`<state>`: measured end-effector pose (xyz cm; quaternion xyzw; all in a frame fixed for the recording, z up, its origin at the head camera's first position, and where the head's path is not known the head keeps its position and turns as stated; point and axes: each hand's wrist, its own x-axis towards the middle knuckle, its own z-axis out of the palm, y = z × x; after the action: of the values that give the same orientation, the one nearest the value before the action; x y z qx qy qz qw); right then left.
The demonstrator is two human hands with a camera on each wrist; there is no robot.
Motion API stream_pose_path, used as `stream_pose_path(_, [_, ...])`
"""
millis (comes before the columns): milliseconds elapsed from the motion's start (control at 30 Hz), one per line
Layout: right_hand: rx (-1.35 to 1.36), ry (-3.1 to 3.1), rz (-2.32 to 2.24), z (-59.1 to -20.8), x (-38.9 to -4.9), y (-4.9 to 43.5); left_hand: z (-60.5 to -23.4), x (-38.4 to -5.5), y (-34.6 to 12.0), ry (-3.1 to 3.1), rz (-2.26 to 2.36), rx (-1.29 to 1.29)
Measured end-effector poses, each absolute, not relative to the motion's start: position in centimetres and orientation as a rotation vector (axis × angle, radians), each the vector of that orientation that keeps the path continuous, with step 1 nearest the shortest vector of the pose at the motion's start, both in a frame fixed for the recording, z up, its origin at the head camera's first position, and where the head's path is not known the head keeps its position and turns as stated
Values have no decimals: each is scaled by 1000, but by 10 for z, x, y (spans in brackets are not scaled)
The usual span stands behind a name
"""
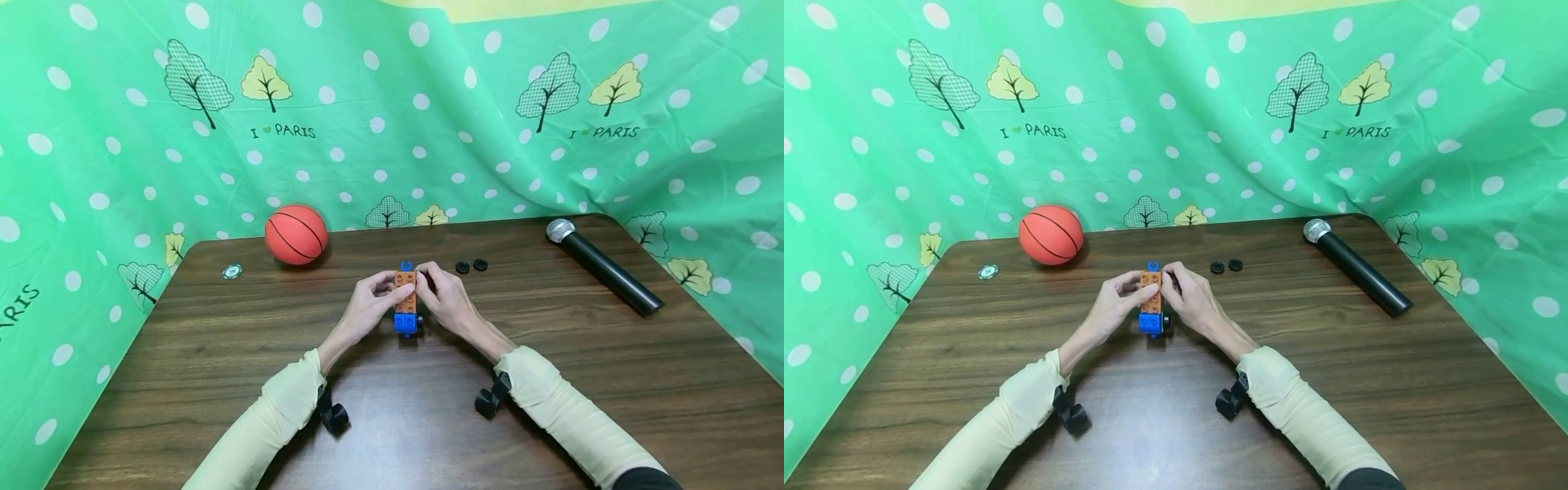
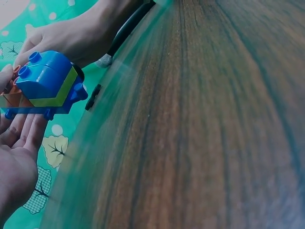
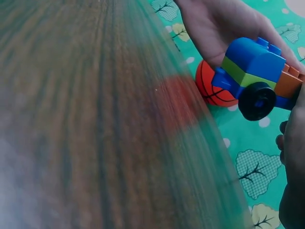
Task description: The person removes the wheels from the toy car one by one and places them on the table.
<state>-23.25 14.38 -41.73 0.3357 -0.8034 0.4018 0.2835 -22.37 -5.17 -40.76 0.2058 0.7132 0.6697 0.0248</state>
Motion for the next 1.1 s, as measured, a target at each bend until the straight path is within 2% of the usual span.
stream_pose_path(267, [957,-2132,1081,-420,-233,148,-408,-223,-56,2195,2092,638])
stream_pose_path(600, [841,-2181,1226,-420,-230,151,-412,-223,-56,2161,2130,561])
stream_pose_path(1100, [843,-2186,1064,-422,-233,169,-411,-223,-57,2190,2136,542])
